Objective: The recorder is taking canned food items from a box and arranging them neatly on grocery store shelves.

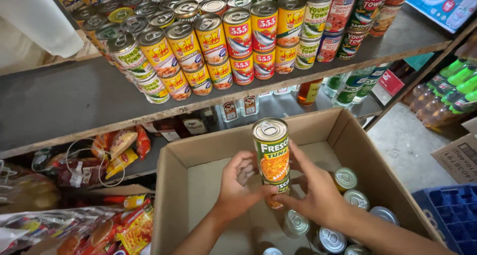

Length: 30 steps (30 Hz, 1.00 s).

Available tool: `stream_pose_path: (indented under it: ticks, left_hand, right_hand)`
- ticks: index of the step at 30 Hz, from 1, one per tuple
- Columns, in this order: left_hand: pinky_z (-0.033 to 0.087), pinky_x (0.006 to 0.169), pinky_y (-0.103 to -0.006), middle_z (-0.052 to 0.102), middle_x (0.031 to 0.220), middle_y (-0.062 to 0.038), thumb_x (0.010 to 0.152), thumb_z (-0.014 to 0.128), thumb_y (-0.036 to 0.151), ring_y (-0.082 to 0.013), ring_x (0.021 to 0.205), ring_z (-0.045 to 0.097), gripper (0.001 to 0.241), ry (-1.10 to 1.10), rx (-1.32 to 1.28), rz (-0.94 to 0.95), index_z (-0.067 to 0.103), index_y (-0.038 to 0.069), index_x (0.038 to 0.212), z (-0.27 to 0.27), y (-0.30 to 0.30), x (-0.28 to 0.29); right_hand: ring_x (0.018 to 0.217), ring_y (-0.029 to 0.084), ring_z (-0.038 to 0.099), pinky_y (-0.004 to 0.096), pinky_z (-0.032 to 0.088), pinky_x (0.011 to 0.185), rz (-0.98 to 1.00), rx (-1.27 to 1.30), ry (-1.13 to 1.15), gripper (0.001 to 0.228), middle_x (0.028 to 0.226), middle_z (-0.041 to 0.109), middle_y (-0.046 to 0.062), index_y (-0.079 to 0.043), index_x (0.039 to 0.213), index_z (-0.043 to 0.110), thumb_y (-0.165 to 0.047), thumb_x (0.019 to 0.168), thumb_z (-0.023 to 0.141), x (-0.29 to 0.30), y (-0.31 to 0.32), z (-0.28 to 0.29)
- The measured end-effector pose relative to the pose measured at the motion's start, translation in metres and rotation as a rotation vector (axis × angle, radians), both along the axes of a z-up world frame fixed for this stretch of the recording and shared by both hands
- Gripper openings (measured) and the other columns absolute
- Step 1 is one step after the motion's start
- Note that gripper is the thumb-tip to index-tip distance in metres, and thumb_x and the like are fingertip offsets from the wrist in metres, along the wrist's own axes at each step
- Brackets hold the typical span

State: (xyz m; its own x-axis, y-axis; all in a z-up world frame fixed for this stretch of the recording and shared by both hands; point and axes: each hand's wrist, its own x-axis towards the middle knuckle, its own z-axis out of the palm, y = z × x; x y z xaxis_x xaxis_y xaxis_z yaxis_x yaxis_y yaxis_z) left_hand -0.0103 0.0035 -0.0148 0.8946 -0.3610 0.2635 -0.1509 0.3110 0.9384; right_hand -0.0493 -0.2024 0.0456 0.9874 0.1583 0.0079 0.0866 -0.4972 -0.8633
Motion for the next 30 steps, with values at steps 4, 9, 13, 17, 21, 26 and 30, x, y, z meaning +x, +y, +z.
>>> stream_pose_path:
  ticks: [4, 9, 13, 17, 21, 26, 30]
  left_hand:
    - [0.053, 0.109, -0.0403, 0.067, 0.126, -0.011, 0.071, 0.095, 0.006, -0.0210, 0.123, 0.065, 0.071, -0.010, -0.024, -0.034, 0.052, 0.001, 0.128, 0.013, -0.016, 0.011]
    - [0.055, 0.103, -0.0372, 0.067, 0.125, -0.008, 0.073, 0.093, 0.012, -0.0181, 0.119, 0.066, 0.070, -0.083, 0.115, -0.001, 0.052, 0.004, 0.130, 0.041, -0.060, 0.040]
    - [0.057, 0.089, -0.0362, 0.069, 0.115, -0.009, 0.074, 0.094, 0.021, -0.0213, 0.105, 0.070, 0.064, -0.487, 0.388, 0.235, 0.062, 0.005, 0.127, 0.067, -0.126, 0.086]
    - [0.055, 0.092, -0.0398, 0.066, 0.114, -0.014, 0.079, 0.088, 0.021, -0.0269, 0.107, 0.065, 0.064, -0.586, 0.336, 0.280, 0.059, 0.001, 0.132, 0.079, -0.203, 0.132]
    - [0.050, 0.104, -0.0445, 0.060, 0.128, -0.022, 0.080, 0.084, 0.019, -0.0338, 0.120, 0.060, 0.075, -0.717, 0.179, 0.294, 0.048, -0.004, 0.142, 0.079, -0.277, 0.174]
    - [0.050, 0.107, -0.0439, 0.050, 0.142, -0.024, 0.085, 0.075, 0.031, -0.0366, 0.122, 0.060, 0.081, -0.485, 0.086, 0.120, 0.041, -0.004, 0.150, 0.057, -0.335, 0.220]
    - [0.037, 0.117, -0.0443, 0.041, 0.155, -0.030, 0.091, 0.074, 0.040, -0.0405, 0.142, 0.044, 0.085, -0.515, 0.257, 0.190, 0.039, -0.008, 0.151, 0.045, -0.343, 0.240]
  right_hand:
    - [0.072, 0.020, 0.073, 0.032, 0.056, 0.054, -0.065, -0.026, 0.032, 0.129, 0.141, 0.068, 0.004, -0.023, 0.166, 0.019, -0.015, 0.062, 0.095, 0.010, -0.014, 0.009]
    - [0.122, 0.025, 0.068, 0.037, 0.059, 0.095, -0.003, 0.083, -0.397, 0.112, 0.138, 0.063, 0.019, -0.006, 0.158, 0.024, -0.006, 0.069, 0.091, 0.035, -0.061, 0.004]
    - [0.126, 0.028, 0.065, 0.041, 0.057, 0.099, -0.098, 0.128, -0.452, 0.112, 0.144, 0.059, 0.021, -0.006, 0.161, 0.019, -0.001, 0.072, 0.086, 0.070, -0.109, 0.015]
    - [0.129, 0.030, 0.064, 0.040, 0.063, 0.089, -0.226, 0.103, -0.517, 0.117, 0.148, 0.057, 0.021, -0.011, 0.165, 0.010, 0.002, 0.074, 0.082, 0.116, -0.171, 0.033]
    - [0.130, 0.033, 0.065, 0.041, 0.064, 0.089, -0.303, 0.026, -0.631, 0.120, 0.155, 0.053, 0.023, -0.016, 0.167, 0.008, 0.005, 0.076, 0.083, 0.174, -0.225, 0.044]
    - [0.129, 0.035, 0.064, 0.045, 0.065, 0.087, -0.340, 0.026, -0.677, 0.121, 0.157, 0.049, 0.024, -0.020, 0.168, 0.009, 0.005, 0.076, 0.084, 0.241, -0.265, 0.041]
    - [0.129, 0.037, 0.063, 0.046, 0.065, 0.084, -0.326, 0.063, -0.692, 0.119, 0.156, 0.048, 0.025, -0.022, 0.167, 0.009, 0.004, 0.077, 0.083, 0.284, -0.274, 0.021]
